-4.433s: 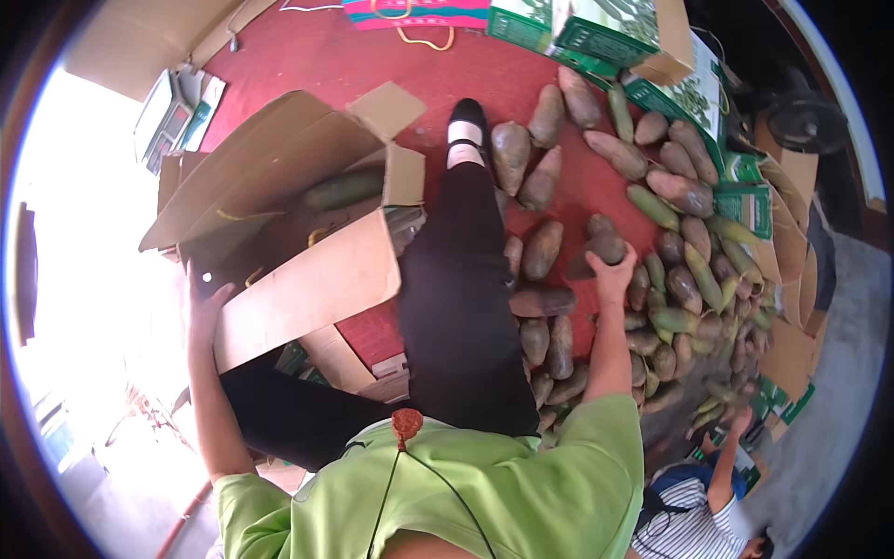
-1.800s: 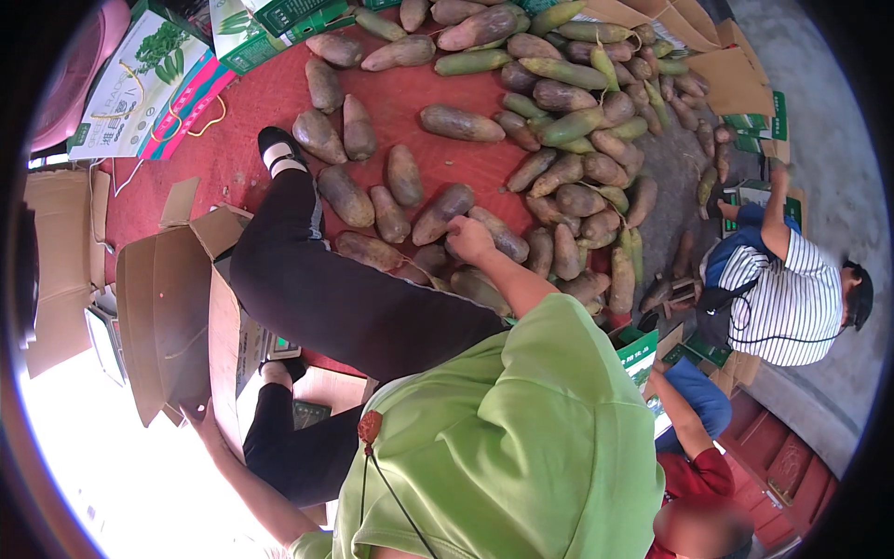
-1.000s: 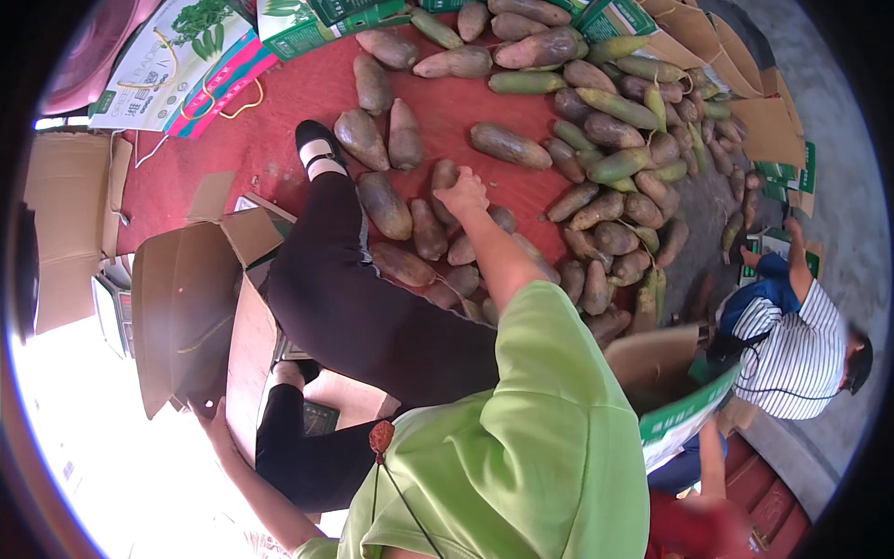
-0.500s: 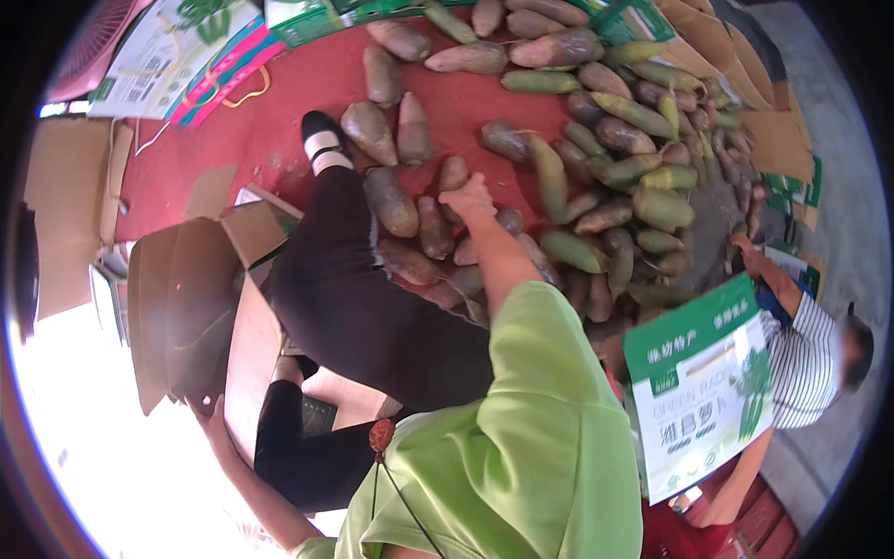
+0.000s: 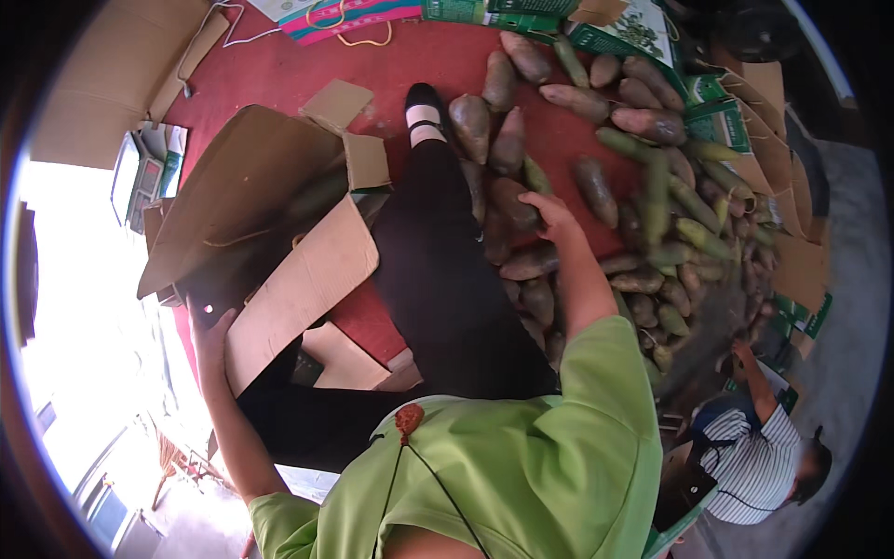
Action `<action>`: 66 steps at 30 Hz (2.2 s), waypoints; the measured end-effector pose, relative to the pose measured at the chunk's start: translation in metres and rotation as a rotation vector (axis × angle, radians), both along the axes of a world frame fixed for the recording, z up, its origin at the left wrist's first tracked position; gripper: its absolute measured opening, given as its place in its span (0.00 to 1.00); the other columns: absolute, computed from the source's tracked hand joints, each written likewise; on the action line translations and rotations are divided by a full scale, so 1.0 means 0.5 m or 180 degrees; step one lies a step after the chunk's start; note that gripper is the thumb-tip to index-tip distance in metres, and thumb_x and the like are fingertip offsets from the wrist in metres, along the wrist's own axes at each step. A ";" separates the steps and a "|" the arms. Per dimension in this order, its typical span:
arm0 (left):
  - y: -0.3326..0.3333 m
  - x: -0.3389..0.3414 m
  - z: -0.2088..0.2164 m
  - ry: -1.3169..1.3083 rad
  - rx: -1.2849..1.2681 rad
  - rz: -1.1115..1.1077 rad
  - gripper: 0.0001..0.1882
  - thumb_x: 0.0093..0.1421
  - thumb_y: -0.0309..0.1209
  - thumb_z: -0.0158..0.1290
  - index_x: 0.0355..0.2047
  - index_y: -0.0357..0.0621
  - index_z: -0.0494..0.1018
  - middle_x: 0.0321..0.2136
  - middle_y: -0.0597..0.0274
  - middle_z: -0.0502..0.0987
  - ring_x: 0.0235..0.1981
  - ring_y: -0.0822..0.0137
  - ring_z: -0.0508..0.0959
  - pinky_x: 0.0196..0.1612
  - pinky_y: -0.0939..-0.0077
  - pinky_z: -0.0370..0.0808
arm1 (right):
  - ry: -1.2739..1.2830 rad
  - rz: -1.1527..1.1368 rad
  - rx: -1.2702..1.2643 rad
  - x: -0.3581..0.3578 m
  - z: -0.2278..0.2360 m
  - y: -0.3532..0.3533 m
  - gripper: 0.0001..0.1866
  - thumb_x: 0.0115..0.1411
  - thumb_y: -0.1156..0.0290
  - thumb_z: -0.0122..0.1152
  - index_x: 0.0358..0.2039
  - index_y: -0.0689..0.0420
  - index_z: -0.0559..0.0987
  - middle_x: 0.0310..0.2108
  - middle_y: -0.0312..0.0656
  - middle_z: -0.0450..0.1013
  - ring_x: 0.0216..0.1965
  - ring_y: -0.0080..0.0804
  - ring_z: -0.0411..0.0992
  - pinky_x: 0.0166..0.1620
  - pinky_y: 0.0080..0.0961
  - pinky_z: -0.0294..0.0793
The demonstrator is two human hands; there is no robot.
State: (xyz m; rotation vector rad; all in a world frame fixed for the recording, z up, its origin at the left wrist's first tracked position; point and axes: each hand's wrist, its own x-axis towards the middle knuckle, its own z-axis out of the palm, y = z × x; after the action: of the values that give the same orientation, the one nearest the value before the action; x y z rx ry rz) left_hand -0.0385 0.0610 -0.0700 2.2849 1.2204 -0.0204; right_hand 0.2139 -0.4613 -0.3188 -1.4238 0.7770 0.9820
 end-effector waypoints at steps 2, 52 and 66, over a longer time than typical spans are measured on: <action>0.004 -0.003 -0.006 -0.0087 -0.0028 -0.0037 0.51 0.41 0.30 0.66 0.63 0.39 0.49 0.52 0.47 0.64 0.52 0.56 0.68 0.53 0.67 0.66 | 0.0242 -0.0325 -0.0151 -0.013 0.007 0.000 0.20 0.49 0.60 0.65 0.42 0.49 0.73 0.35 0.34 0.74 0.36 0.29 0.72 0.33 0.27 0.69; 0.024 -0.002 -0.020 0.0268 0.0069 -0.0404 0.52 0.44 0.34 0.65 0.65 0.45 0.46 0.55 0.47 0.63 0.56 0.55 0.65 0.57 0.63 0.63 | -0.1280 0.0636 -0.0525 -0.192 0.196 -0.046 0.17 0.56 0.60 0.60 0.43 0.54 0.75 0.29 0.33 0.72 0.30 0.21 0.70 0.32 0.18 0.69; 0.006 0.006 -0.013 0.0119 -0.0114 -0.0092 0.49 0.45 0.27 0.63 0.65 0.46 0.48 0.56 0.48 0.63 0.55 0.57 0.64 0.58 0.66 0.59 | -0.1476 0.1237 -0.2316 -0.151 0.022 -0.093 0.25 0.46 0.64 0.66 0.46 0.54 0.73 0.40 0.49 0.74 0.45 0.43 0.72 0.48 0.36 0.71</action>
State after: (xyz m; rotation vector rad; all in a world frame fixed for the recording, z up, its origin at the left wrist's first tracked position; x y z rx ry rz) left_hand -0.0355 0.0638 -0.0763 2.2805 1.1961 -0.0955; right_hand 0.1382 -0.5079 -0.3079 -2.3969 0.5289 0.6124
